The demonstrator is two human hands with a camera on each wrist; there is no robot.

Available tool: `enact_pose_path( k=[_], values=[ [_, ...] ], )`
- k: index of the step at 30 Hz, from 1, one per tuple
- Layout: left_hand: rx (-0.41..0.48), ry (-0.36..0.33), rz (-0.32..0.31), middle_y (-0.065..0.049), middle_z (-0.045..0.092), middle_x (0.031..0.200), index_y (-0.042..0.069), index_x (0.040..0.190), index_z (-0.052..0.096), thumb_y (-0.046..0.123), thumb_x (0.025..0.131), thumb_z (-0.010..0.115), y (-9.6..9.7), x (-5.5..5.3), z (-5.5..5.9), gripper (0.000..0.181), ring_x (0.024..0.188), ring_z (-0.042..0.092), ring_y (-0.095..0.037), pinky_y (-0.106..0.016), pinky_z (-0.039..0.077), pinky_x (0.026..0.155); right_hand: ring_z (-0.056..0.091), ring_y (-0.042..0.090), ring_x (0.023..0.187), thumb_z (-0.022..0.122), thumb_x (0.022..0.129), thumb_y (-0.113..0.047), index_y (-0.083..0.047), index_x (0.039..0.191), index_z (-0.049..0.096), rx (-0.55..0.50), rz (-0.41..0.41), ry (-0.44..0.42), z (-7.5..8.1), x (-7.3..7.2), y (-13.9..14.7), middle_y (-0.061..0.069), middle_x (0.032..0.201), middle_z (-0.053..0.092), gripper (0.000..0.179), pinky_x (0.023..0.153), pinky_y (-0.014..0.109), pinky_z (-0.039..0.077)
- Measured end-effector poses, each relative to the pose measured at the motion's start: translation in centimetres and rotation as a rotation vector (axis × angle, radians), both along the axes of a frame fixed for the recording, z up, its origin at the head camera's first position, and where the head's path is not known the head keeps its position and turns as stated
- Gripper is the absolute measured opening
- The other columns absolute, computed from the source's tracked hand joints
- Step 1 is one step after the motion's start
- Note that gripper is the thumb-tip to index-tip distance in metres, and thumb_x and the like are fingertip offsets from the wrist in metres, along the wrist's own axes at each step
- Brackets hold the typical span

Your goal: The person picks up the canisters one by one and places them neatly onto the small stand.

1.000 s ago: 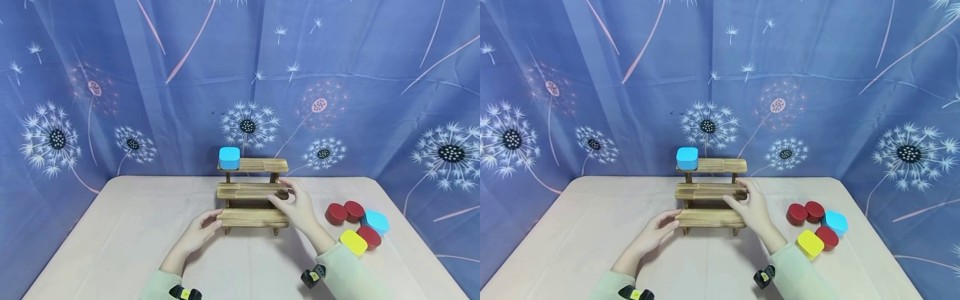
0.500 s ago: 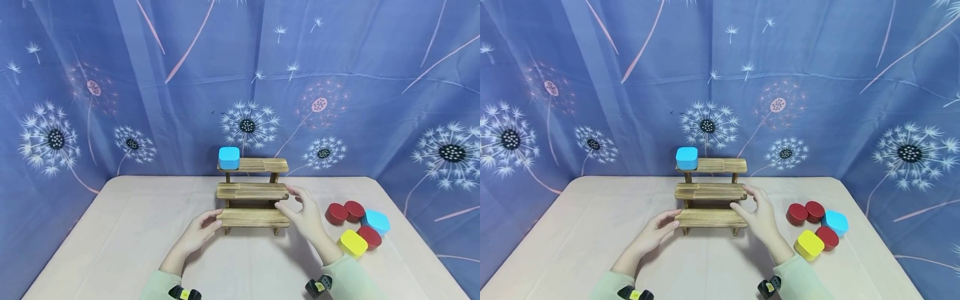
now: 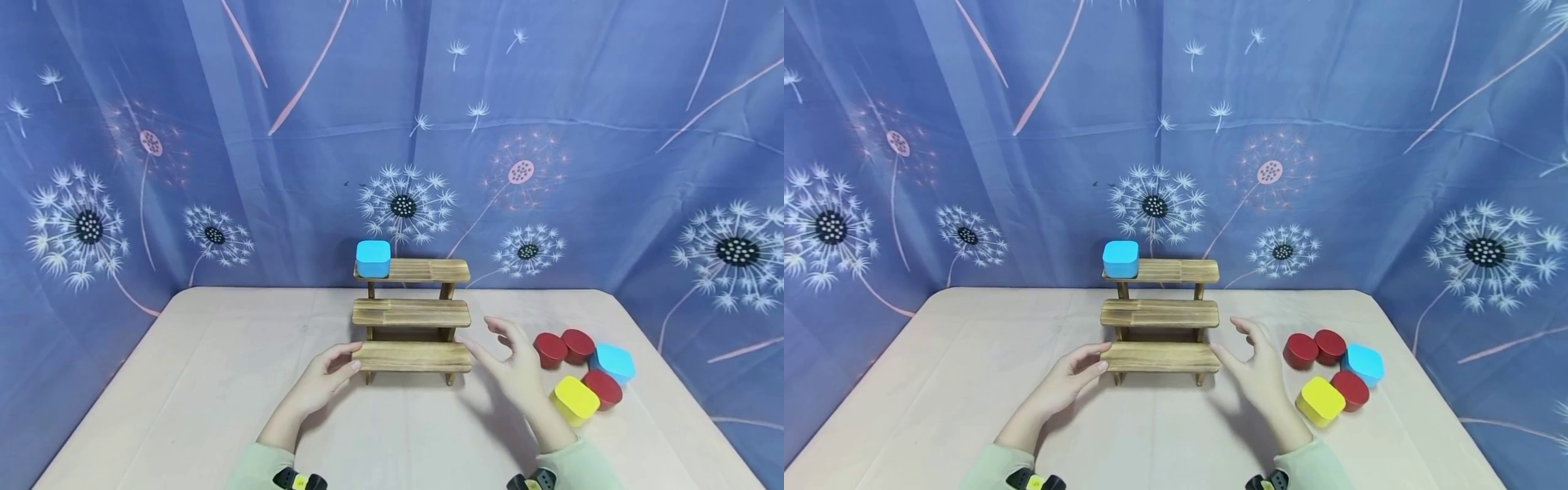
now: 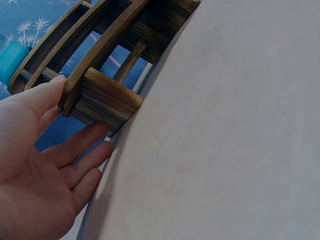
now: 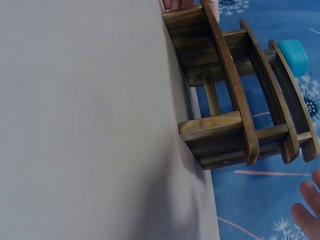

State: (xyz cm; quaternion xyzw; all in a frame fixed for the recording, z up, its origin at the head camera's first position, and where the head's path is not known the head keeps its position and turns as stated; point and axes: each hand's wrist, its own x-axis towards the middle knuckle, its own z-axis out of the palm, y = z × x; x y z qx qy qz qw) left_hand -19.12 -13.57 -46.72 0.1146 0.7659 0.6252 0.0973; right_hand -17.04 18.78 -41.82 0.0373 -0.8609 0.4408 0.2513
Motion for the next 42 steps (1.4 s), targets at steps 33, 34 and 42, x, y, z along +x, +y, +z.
enact_pose_path(
  k=[33, 34, 42],
  values=[
    [0.028, 0.004, -0.007, -0.022, 0.052, 0.134, 0.006, 0.133, 0.052, 0.024, 0.092, 0.061, 0.6, 0.6, -0.5, 0.046, 0.123, 0.051, -0.037, -0.042, 0.051, 0.095, 0.046, -0.015, 0.102, 0.081, 0.074, -0.011, -0.011, 0.121, 0.061, 0.025, -0.173, 0.012, -0.7, 5.6, 5.2, 0.0, 0.117, 0.058, 0.051, 0.088, -0.003, 0.032],
    [0.028, 0.005, -0.006, -0.022, 0.052, 0.134, 0.006, 0.133, 0.051, 0.024, 0.092, 0.061, 0.6, 0.7, -0.5, 0.046, 0.123, 0.051, -0.037, -0.042, 0.051, 0.094, 0.046, -0.015, 0.102, 0.081, 0.074, -0.01, -0.01, 0.121, 0.06, 0.025, -0.165, 0.022, -0.6, 5.7, 5.3, 0.0, 0.117, 0.058, 0.051, 0.089, -0.003, 0.033],
    [-0.006, 0.009, 0.015, -0.021, 0.053, 0.133, 0.01, 0.133, 0.052, 0.027, 0.092, 0.061, -0.1, 0.2, -0.5, 0.045, 0.114, 0.056, -0.031, -0.034, 0.056, 0.083, 0.042, -0.017, 0.102, 0.079, 0.075, -0.008, -0.002, 0.123, 0.056, 0.069, -0.166, 0.019, 0.5, 5.5, 6.9, 0.009, 0.115, 0.058, 0.054, 0.088, -0.004, 0.032]
  ],
)
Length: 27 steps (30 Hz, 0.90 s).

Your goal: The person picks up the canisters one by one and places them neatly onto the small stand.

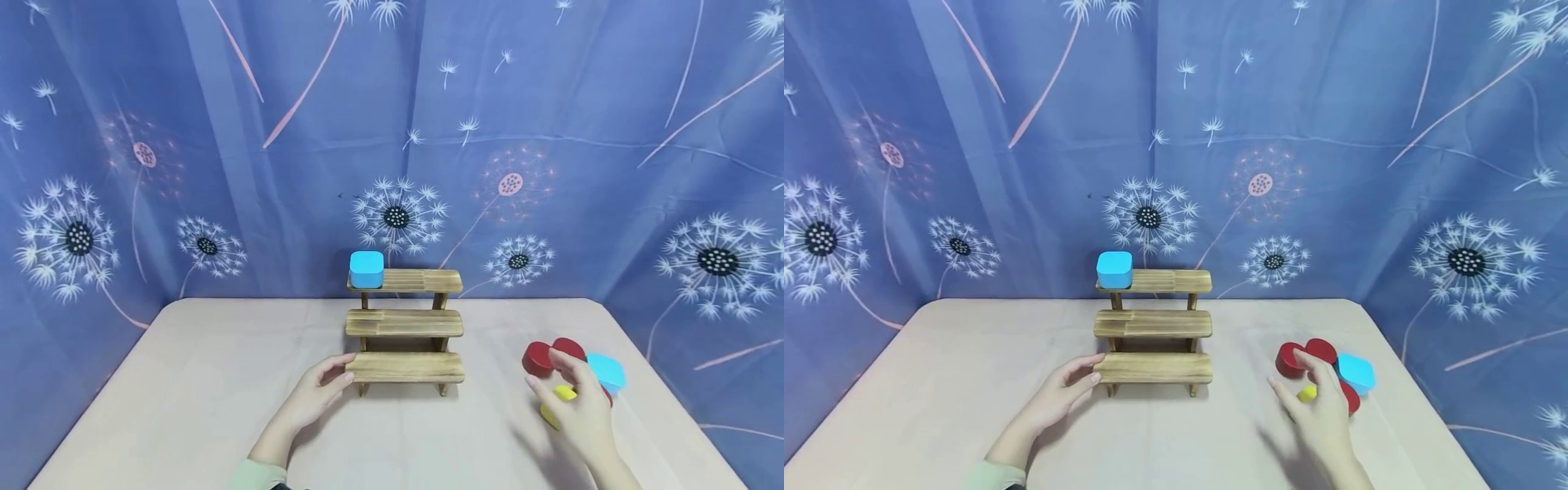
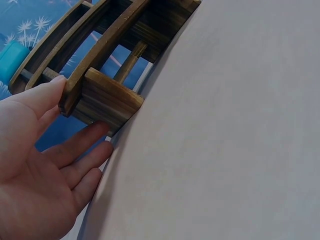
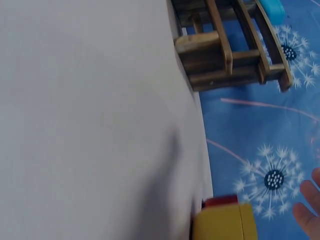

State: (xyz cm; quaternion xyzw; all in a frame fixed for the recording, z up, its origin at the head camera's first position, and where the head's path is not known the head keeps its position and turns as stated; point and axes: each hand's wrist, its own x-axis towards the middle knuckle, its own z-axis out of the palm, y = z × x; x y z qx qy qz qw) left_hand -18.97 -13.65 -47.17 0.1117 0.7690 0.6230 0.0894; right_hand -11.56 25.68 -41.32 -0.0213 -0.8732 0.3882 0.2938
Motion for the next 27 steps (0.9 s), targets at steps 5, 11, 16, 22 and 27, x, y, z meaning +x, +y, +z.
enact_pose_path(
  k=[5, 11, 16, 22, 27],
  values=[
    [0.012, -0.008, 0.011, -0.02, 0.052, 0.134, 0.01, 0.132, 0.053, 0.026, 0.091, 0.062, -0.2, 0.0, 0.0, 0.045, 0.117, 0.055, -0.034, -0.035, 0.056, 0.085, 0.04, -0.02, 0.1, 0.078, 0.078, -0.015, -0.001, 0.128, 0.052, 0.008, 0.008, -0.058, 0.2, 0.1, 1.7, 0.017, 0.118, 0.058, 0.059, 0.085, -0.006, 0.031],
    [0.007, 0.009, 0.01, -0.021, 0.05, 0.136, 0.01, 0.132, 0.053, 0.026, 0.092, 0.062, -0.1, -0.1, 0.4, 0.045, 0.123, 0.051, -0.037, -0.036, 0.054, 0.091, 0.038, -0.022, 0.103, 0.078, 0.078, -0.017, -0.001, 0.129, 0.049, 0.051, 0.044, -0.077, 0.1, -0.1, 4.0, 0.005, 0.12, 0.056, 0.061, 0.085, -0.006, 0.029],
    [0.001, -0.013, 0.014, -0.02, 0.051, 0.135, 0.01, 0.133, 0.053, 0.024, 0.092, 0.061, 0.0, -0.2, 0.9, 0.044, 0.123, 0.051, -0.035, -0.036, 0.053, 0.091, 0.041, -0.021, 0.103, 0.08, 0.075, -0.013, -0.002, 0.129, 0.051, 0.063, 0.095, -0.07, 0.1, 0.1, 5.1, -0.022, 0.116, 0.05, 0.062, 0.085, -0.005, 0.031],
    [-0.01, -0.011, 0.02, -0.016, 0.049, 0.139, 0.011, 0.132, 0.054, 0.025, 0.092, 0.061, 0.1, -0.3, 1.1, 0.043, 0.126, 0.048, -0.034, -0.038, 0.052, 0.094, 0.039, -0.023, 0.102, 0.08, 0.076, -0.023, -0.006, 0.132, 0.049, 0.129, 0.119, -0.162, -0.1, 0.3, 6.0, 0.01, 0.119, 0.059, 0.066, 0.082, -0.005, 0.028],
    [-0.015, -0.021, 0.023, -0.016, 0.049, 0.139, 0.012, 0.132, 0.054, 0.025, 0.092, 0.062, 0.1, -0.2, 0.6, 0.043, 0.126, 0.049, -0.034, -0.038, 0.052, 0.094, 0.034, -0.025, 0.103, 0.079, 0.077, -0.027, -0.006, 0.133, 0.048, 0.19, 0.159, -0.198, -0.6, 0.6, 6.6, 0.018, 0.12, 0.059, 0.068, 0.083, -0.006, 0.022]
  ],
)
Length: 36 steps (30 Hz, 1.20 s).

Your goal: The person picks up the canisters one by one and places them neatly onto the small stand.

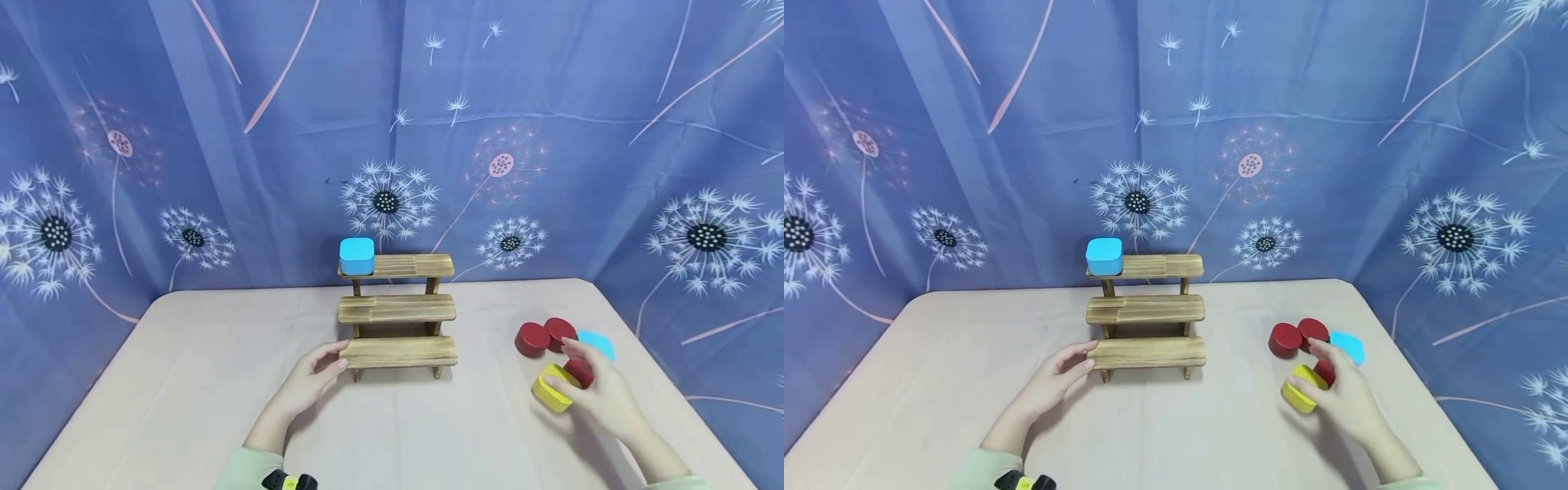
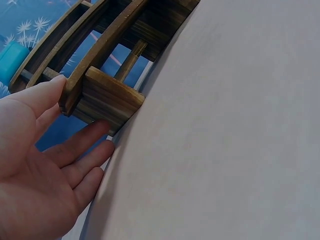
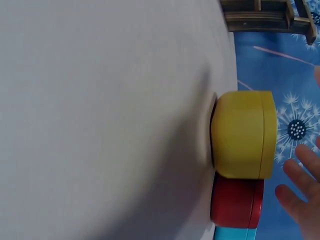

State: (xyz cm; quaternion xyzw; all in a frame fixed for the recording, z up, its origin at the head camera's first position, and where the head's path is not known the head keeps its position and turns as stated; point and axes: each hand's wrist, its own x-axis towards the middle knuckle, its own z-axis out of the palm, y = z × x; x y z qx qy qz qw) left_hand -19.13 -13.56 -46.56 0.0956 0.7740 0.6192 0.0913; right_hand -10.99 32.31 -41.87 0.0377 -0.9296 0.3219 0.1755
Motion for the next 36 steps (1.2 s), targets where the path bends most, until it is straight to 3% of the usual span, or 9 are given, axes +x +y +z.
enact_pose_path(
  k=[6, 8, 10, 13, 15, 17, 21, 30, 36],
  values=[
    [0.011, -0.009, 0.014, -0.016, 0.048, 0.14, 0.014, 0.131, 0.055, 0.025, 0.091, 0.063, 0.0, -0.2, 0.0, 0.042, 0.126, 0.048, -0.035, -0.04, 0.051, 0.095, 0.032, -0.025, 0.108, 0.08, 0.075, -0.025, -0.001, 0.13, 0.049, 0.053, 0.073, 0.025, 0.0, -0.5, 0.6, 0.019, 0.124, 0.057, 0.068, 0.087, -0.009, 0.017],
    [0.014, -0.007, 0.008, -0.017, 0.048, 0.14, 0.012, 0.132, 0.054, 0.024, 0.091, 0.062, -0.1, -0.3, 0.1, 0.043, 0.128, 0.046, -0.036, -0.041, 0.05, 0.096, 0.037, -0.016, 0.112, 0.08, 0.075, -0.027, -0.002, 0.131, 0.049, 0.08, 0.076, 0.011, 0.0, -0.5, 0.8, 0.019, 0.126, 0.057, 0.069, 0.088, -0.009, 0.016],
    [0.022, -0.006, 0.003, -0.018, 0.048, 0.14, 0.011, 0.132, 0.054, 0.025, 0.091, 0.062, 0.0, -0.2, 0.2, 0.044, 0.128, 0.046, -0.036, -0.04, 0.051, 0.096, 0.043, -0.001, 0.117, 0.08, 0.075, -0.031, -0.004, 0.132, 0.048, 0.109, 0.067, -0.021, 0.1, -0.5, 1.0, 0.017, 0.128, 0.055, 0.071, 0.095, -0.004, 0.022],
    [0.036, -0.007, -0.006, -0.02, 0.048, 0.138, 0.009, 0.133, 0.053, 0.024, 0.092, 0.062, 0.0, -0.1, 0.2, 0.045, 0.127, 0.047, -0.036, -0.041, 0.05, 0.096, 0.047, 0.027, 0.117, 0.079, 0.075, -0.038, -0.004, 0.134, 0.046, 0.141, 0.058, -0.089, 0.3, -0.3, 1.2, 0.019, 0.129, 0.054, 0.076, 0.107, 0.03, 0.039],
    [0.051, -0.015, -0.016, -0.021, 0.049, 0.138, 0.008, 0.134, 0.052, 0.023, 0.092, 0.061, 0.1, 0.2, 0.1, 0.045, 0.126, 0.048, -0.036, -0.042, 0.05, 0.096, 0.047, 0.037, 0.116, 0.078, 0.075, -0.043, -0.004, 0.135, 0.045, 0.16, 0.046, -0.15, 0.3, -0.1, 1.3, 0.021, 0.128, 0.053, 0.079, 0.098, 0.056, 0.043],
    [0.06, -0.02, -0.033, -0.022, 0.048, 0.138, 0.006, 0.134, 0.05, 0.022, 0.092, 0.061, 0.1, 0.4, 0.0, 0.046, 0.125, 0.049, -0.036, -0.042, 0.05, 0.096, 0.048, 0.041, 0.114, 0.077, 0.074, -0.047, -0.002, 0.136, 0.043, 0.179, 0.039, -0.199, 0.2, 0.1, 1.4, 0.023, 0.127, 0.053, 0.083, 0.088, 0.069, 0.041],
    [0.066, -0.006, -0.069, -0.023, 0.048, 0.137, 0.004, 0.135, 0.049, 0.022, 0.092, 0.061, 0.3, 0.5, -0.1, 0.048, 0.123, 0.05, -0.036, -0.043, 0.049, 0.097, 0.049, 0.041, 0.113, 0.077, 0.072, -0.052, -0.002, 0.135, 0.044, 0.219, 0.024, -0.241, 0.0, 0.5, 1.8, 0.024, 0.127, 0.052, 0.087, 0.087, 0.068, 0.042],
    [0.064, 0.011, -0.049, -0.023, 0.046, 0.139, 0.005, 0.134, 0.05, 0.023, 0.092, 0.061, 0.2, 0.1, 0.0, 0.047, 0.124, 0.049, -0.036, -0.042, 0.051, 0.095, 0.048, 0.039, 0.115, 0.081, 0.067, -0.051, -0.003, 0.133, 0.047, 0.261, 0.081, -0.146, -0.4, -0.1, 2.3, 0.019, 0.13, 0.052, 0.088, 0.087, 0.066, 0.044],
    [0.048, 0.01, -0.046, -0.023, 0.049, 0.136, 0.004, 0.135, 0.05, 0.023, 0.093, 0.06, -0.1, 0.2, -0.2, 0.047, 0.124, 0.049, -0.036, -0.04, 0.052, 0.094, 0.047, 0.042, 0.116, 0.082, 0.064, -0.052, -0.004, 0.13, 0.051, 0.281, 0.113, -0.155, -0.8, -0.2, 2.3, 0.02, 0.133, 0.05, 0.087, 0.085, 0.068, 0.044]
  ],
)
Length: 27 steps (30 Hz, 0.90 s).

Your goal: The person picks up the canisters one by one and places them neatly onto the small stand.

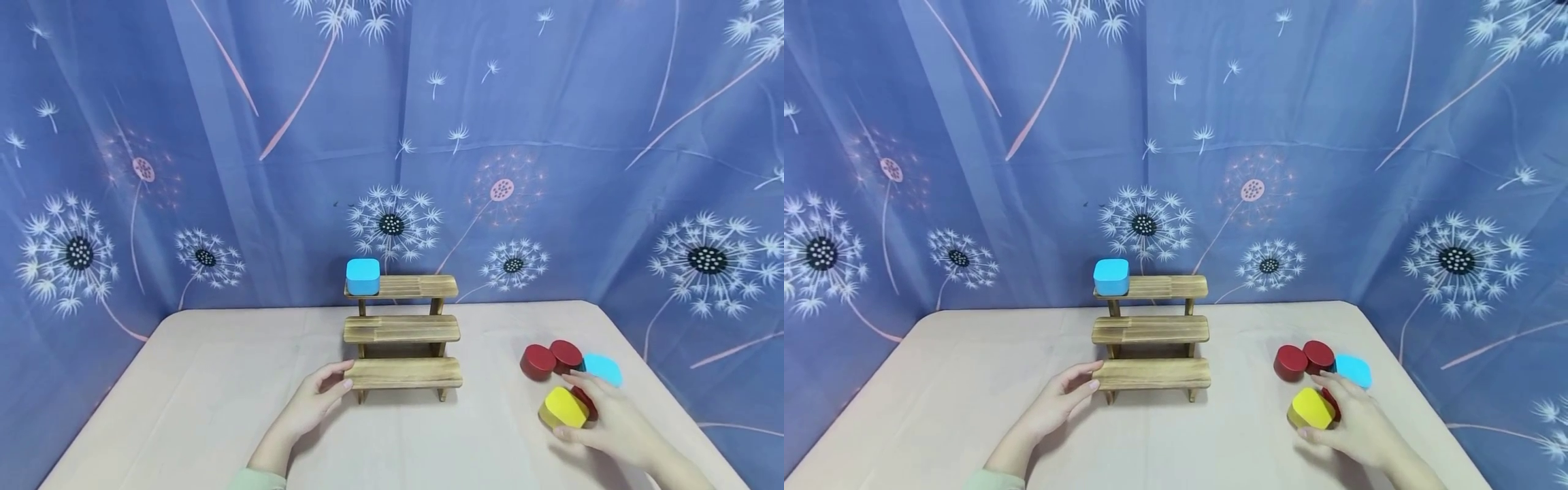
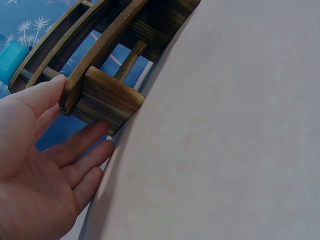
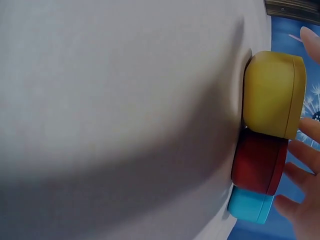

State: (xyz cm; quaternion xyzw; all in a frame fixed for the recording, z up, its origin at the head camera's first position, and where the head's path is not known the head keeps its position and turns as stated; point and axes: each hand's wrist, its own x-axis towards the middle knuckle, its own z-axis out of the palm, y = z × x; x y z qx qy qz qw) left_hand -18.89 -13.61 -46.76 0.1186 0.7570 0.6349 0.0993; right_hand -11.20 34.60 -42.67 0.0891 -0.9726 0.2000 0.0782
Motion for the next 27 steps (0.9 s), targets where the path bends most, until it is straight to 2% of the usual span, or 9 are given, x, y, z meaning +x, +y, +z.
enact_pose_path(
  k=[7, 16, 21, 27],
  values=[
    [0.016, 0.019, -0.015, -0.024, 0.049, 0.135, 0.003, 0.134, 0.05, 0.023, 0.093, 0.06, 0.39, 0.07, -0.22, 0.047, 0.121, 0.052, -0.036, -0.043, 0.051, 0.095, 0.051, 0.04, 0.113, 0.083, 0.061, -0.054, -0.007, 0.126, 0.055, 0.039, 0.012, 0.035, -0.18, 0.21, 0.13, 0.017, 0.131, 0.052, 0.086, 0.082, 0.063, 0.048],
    [-0.029, 0.082, -0.006, -0.019, 0.056, 0.13, 0.005, 0.133, 0.052, 0.023, 0.092, 0.061, 0.49, -0.07, -0.39, 0.045, 0.118, 0.056, -0.032, -0.033, 0.049, 0.097, 0.049, 0.041, 0.113, 0.082, 0.061, -0.054, -0.004, 0.121, 0.059, 0.074, 0.031, 0.056, -0.19, 0.09, 0.14, 0.018, 0.129, 0.053, 0.081, 0.083, 0.066, 0.046],
    [-0.032, 0.068, -0.017, -0.02, 0.054, 0.131, 0.006, 0.134, 0.051, 0.025, 0.092, 0.061, 0.34, 0.04, -0.39, 0.046, 0.119, 0.054, -0.034, -0.036, 0.05, 0.097, 0.049, 0.042, 0.113, 0.082, 0.062, -0.053, -0.003, 0.117, 0.061, 0.084, 0.024, 0.051, -0.29, 0.06, 0.01, 0.018, 0.129, 0.053, 0.078, 0.083, 0.065, 0.046],
    [-0.044, 0.042, 0.003, -0.02, 0.052, 0.134, 0.008, 0.133, 0.052, 0.026, 0.092, 0.062, -0.11, 0.01, -0.2, 0.046, 0.118, 0.055, -0.033, -0.037, 0.052, 0.094, 0.049, 0.042, 0.114, 0.081, 0.064, -0.054, -0.002, 0.116, 0.062, 0.086, 0.023, 0.041, -0.42, -0.41, -0.42, 0.018, 0.13, 0.053, 0.075, 0.085, 0.064, 0.046]
  ],
)
